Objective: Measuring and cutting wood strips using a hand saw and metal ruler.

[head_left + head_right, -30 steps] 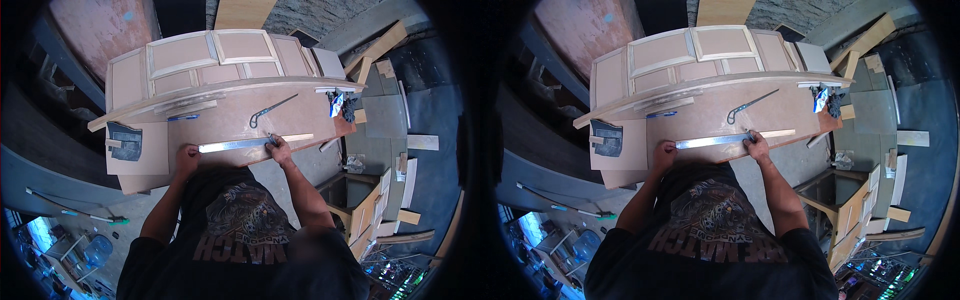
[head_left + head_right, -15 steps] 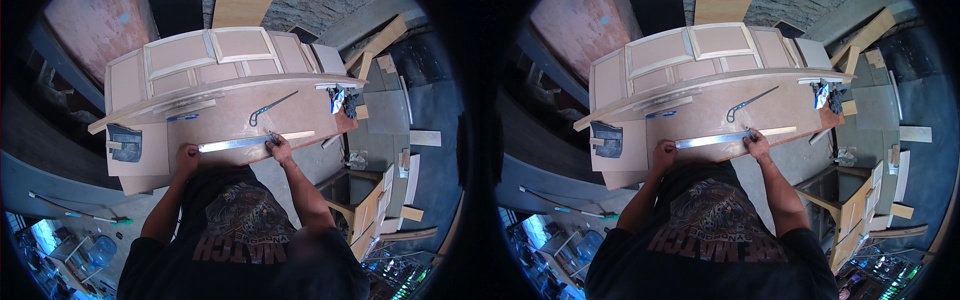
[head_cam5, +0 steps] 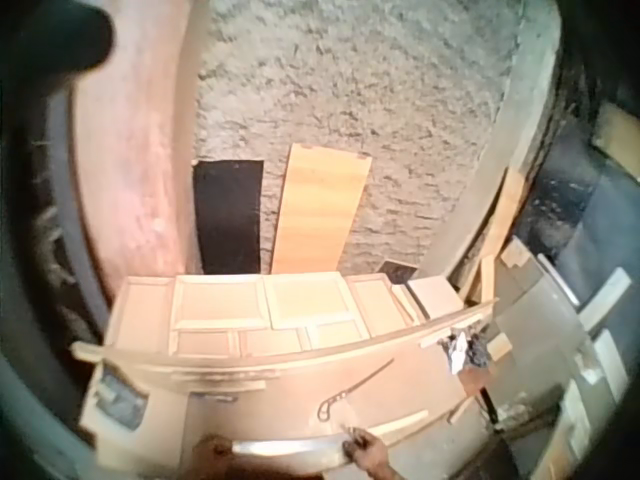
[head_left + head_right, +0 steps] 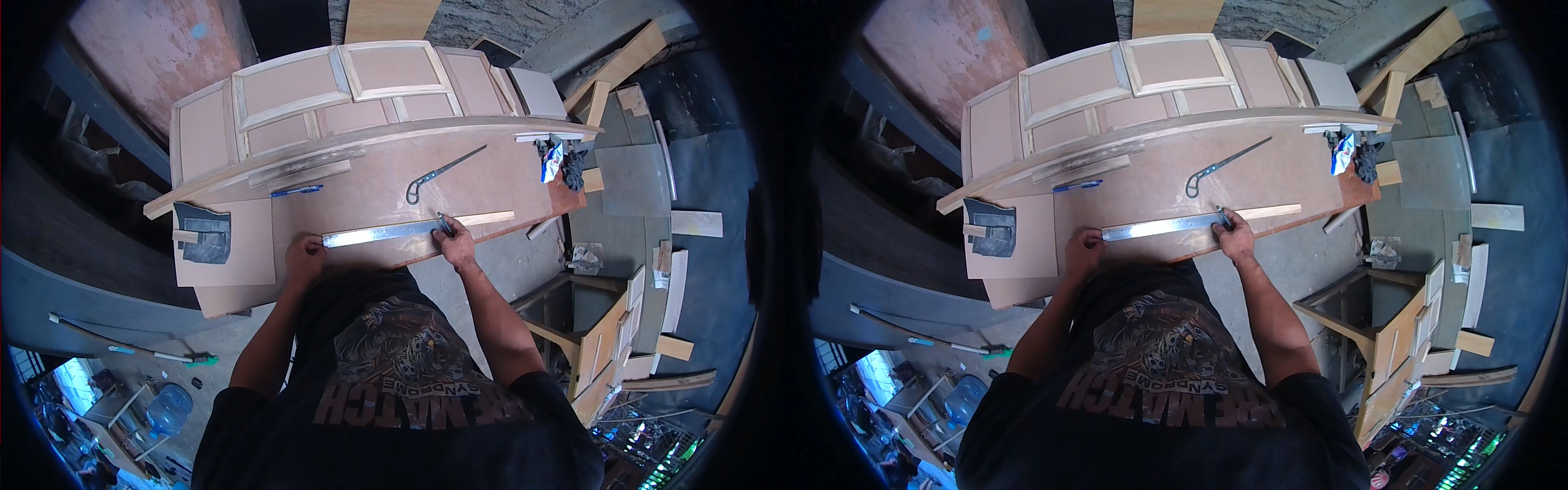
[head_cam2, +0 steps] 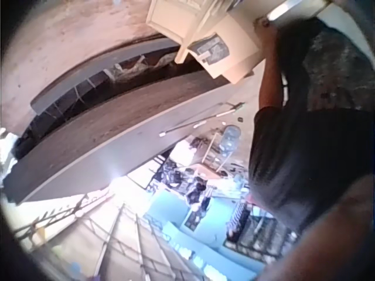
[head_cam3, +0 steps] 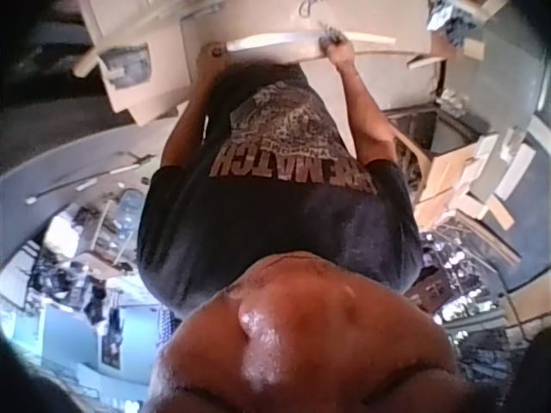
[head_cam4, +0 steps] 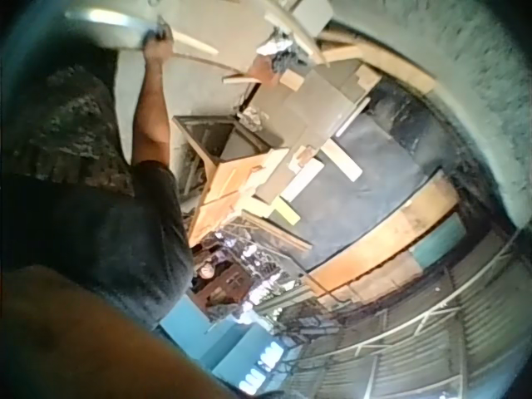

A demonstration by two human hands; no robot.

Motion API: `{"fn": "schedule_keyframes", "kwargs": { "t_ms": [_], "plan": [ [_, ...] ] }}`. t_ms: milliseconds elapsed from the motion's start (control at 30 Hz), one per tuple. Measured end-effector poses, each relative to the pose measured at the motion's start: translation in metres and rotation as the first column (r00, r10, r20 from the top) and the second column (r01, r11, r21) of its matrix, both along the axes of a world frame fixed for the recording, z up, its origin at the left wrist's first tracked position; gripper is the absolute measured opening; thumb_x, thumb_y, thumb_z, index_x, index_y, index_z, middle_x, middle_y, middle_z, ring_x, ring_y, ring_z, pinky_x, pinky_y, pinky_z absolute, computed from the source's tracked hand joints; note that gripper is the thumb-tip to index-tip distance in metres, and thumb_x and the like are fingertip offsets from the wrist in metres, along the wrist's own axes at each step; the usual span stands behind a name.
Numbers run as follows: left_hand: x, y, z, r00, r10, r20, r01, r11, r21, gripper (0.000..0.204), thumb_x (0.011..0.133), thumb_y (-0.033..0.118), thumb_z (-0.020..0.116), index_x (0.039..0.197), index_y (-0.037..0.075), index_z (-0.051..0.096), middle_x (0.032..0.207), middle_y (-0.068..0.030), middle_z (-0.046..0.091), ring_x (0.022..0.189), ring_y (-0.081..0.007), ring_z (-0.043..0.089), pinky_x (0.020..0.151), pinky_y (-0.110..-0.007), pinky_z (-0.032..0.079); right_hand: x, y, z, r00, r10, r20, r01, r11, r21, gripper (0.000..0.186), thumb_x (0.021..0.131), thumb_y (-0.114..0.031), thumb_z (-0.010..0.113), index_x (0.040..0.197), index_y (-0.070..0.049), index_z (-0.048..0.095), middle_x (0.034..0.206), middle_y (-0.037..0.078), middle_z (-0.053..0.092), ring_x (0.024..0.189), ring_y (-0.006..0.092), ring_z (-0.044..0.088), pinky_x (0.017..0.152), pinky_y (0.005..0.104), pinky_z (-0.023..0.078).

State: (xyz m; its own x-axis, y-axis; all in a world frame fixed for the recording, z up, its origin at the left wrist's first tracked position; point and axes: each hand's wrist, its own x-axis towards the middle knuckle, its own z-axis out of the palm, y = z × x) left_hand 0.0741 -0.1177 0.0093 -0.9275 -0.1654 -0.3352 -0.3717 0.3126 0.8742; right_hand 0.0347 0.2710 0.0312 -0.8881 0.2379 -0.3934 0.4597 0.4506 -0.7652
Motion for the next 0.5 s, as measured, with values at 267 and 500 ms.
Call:
{"fn": "schedule_keyframes", "kwargs": {
  "t_ms": [267, 500],
  "plan": [
    [0.0, 0.0, -0.006, 1.0, 0.004, -0.009, -0.004, 1.0, -0.025, 0.021, 0.082, 0.011, 0.077, 0.102, 0.005, 0.073, 0.087, -0.0074, 0.076, 0.079, -0.017, 0.073, 0.077, -0.032, 0.057, 0.002, -0.005, 0.007, 1.0, -0.02, 0.019, 0.019, 1.0, 0.02, 0.049, 0.091, -0.009, 0.076, 0.137, -0.001, 0.061, 0.115, 0.005, 0.072, 0.101, 0.013, 0.066, 0.095, 0.0282, 0.052],
    [0.0, 0.001, -0.012, 0.999, 0.012, -0.03, -0.012, 1.0, 0.023, 0.022, 0.081, 0.01, 0.078, 0.102, 0.005, 0.073, 0.087, -0.0072, 0.076, 0.079, -0.0169, 0.073, 0.077, -0.032, 0.057, 0.011, 0.0, -0.003, 0.995, 0.029, -0.099, -0.02, 0.996, 0.083, 0.052, 0.087, -0.011, 0.077, 0.137, -0.001, 0.063, 0.118, 0.011, 0.073, 0.104, 0.019, 0.07, 0.097, 0.0314, 0.054]
  ]
}}
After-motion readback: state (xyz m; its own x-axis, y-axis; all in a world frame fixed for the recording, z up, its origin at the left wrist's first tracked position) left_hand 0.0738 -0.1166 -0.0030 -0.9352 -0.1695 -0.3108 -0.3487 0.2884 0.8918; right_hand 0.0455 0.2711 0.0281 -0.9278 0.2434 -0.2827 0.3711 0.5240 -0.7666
